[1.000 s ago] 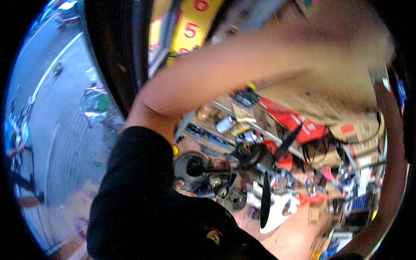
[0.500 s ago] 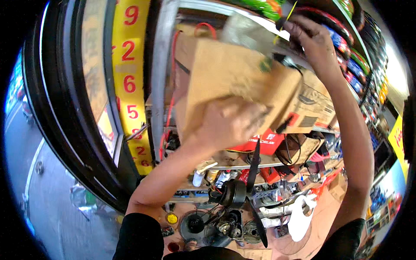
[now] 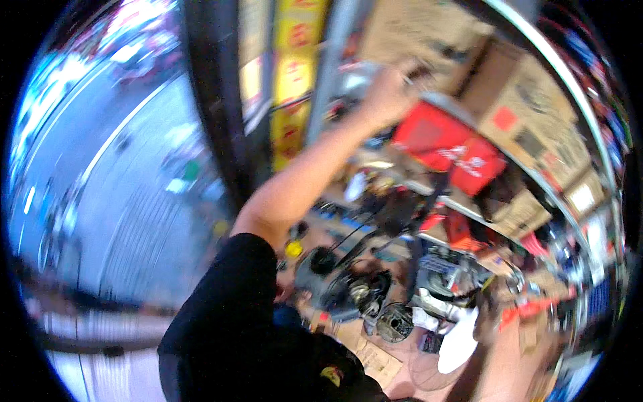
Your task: The person works on the rear wheel and brake assembly of a scooter, using pliers and a wrench to adjust components. They retrieve a zip tie from a shelf and apply it to the brake cable, then continue tightening and adjusting the rear suspension and brake linkage.
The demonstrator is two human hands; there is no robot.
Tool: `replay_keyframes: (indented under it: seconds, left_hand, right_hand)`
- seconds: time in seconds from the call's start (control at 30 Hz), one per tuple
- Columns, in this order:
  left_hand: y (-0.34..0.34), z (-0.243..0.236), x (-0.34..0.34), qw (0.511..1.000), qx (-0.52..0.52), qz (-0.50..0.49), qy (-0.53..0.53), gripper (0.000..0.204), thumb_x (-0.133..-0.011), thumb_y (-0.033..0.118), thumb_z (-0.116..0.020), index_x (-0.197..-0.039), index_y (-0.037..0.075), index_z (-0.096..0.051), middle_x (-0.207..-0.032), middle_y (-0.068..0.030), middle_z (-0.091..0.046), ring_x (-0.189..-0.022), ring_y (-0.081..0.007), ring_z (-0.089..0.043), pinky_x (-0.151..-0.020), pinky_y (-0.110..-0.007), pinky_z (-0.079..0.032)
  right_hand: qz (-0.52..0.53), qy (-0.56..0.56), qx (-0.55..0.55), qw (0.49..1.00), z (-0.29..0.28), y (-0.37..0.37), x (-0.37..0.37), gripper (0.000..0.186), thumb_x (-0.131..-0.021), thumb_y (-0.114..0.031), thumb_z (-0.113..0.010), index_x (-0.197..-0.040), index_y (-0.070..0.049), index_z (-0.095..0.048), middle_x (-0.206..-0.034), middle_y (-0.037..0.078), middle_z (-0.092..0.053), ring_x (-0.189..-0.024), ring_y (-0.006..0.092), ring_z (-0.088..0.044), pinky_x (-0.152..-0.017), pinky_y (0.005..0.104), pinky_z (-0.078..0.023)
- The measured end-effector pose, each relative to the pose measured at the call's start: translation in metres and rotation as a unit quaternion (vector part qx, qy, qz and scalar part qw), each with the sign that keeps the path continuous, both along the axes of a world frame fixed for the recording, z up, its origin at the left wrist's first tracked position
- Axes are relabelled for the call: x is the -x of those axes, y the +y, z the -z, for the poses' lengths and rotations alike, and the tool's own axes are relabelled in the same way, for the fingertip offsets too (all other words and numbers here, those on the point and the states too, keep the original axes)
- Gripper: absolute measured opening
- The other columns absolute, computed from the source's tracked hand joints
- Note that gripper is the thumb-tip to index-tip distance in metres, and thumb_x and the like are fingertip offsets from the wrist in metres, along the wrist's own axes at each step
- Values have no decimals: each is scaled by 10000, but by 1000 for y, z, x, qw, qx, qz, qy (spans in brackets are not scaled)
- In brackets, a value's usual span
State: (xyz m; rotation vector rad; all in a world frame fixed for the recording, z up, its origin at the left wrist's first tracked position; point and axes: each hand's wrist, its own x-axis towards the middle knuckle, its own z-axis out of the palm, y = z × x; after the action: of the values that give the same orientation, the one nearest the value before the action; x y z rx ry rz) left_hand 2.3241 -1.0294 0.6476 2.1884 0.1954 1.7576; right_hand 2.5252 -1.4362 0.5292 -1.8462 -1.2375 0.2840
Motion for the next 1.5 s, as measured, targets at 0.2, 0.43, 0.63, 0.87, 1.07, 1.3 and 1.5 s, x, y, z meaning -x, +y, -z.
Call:
replay_keyframes:
  seconds: [0.2, 0.43, 0.63, 0.87, 1.07, 1.3, 1.5]
  left_hand:
    - [-194, 271, 167, 855, 294, 42, 425, 315, -842, 269, -566, -1090, 75, -558, -952, -160, -605, -873, -317, -586, -741, -401, -461]
    - [-354, 305, 324, 795, 417, 21, 440, 302, -832, 277, -581, -1066, 88, -570, -917, -153, -622, -837, -344, -590, -725, -430, -464]
    - [-428, 299, 442, 832, 475, -136, 255, 325, -840, 321, -575, -1034, 60, -584, -898, -164, -626, -839, -349, -594, -726, -438, -466]
    - [-548, 331, 660, 761, 528, -367, 84, 232, -795, 216, -629, -977, 72, -634, -913, -118, -642, -806, -264, -629, -720, -352, -491]
    - [-583, 285, 813, 687, 585, -430, -14, 177, -782, 126, -626, -934, 35, -629, -835, -112, -640, -752, -219, -625, -673, -303, -483]
    - [-542, 302, 934, 659, 596, -457, -39, 156, -791, 143, -617, -888, 23, -634, -858, -123, -644, -762, -273, -628, -691, -337, -484]
    - [-511, 285, 1066, 578, 595, -555, -64, 114, -785, 75, -629, -830, -16, -577, -717, -93, -587, -619, -169, -575, -571, -304, -449]
  right_hand:
    - [135, 407, -17, 903, 209, -108, 94, 227, -857, -334, -565, -858, -111, -523, -638, -14, -417, -565, 83, -406, -480, 248, -316]
    - [-148, 126, 281, 940, 227, -59, 212, 164, -859, -122, -550, -817, 37, -555, -655, 64, -521, -566, 165, -468, -538, 297, -387]
    - [-561, -105, 267, 776, 164, 16, 399, 182, -796, -189, -571, -853, -19, -604, -750, 189, -597, -723, 374, -583, -620, 416, -449]
    - [-813, -74, 200, 542, 186, 2, 697, 211, -799, -233, -568, -876, -39, -598, -801, 199, -596, -744, 380, -581, -643, 415, -460]
    - [-864, -36, 165, 474, 180, -4, 875, 216, -807, -229, -575, -894, -32, -597, -814, 163, -600, -784, 348, -584, -686, 409, -467]
    - [-862, -77, 227, 446, 191, 40, 1013, 236, -814, -238, -571, -927, -32, -598, -817, 162, -607, -813, 342, -589, -716, 405, -465]
    - [-862, -15, 252, 440, 189, 84, 1174, 240, -842, -259, -572, -899, -27, -598, -793, 160, -617, -772, 331, -599, -682, 406, -460]
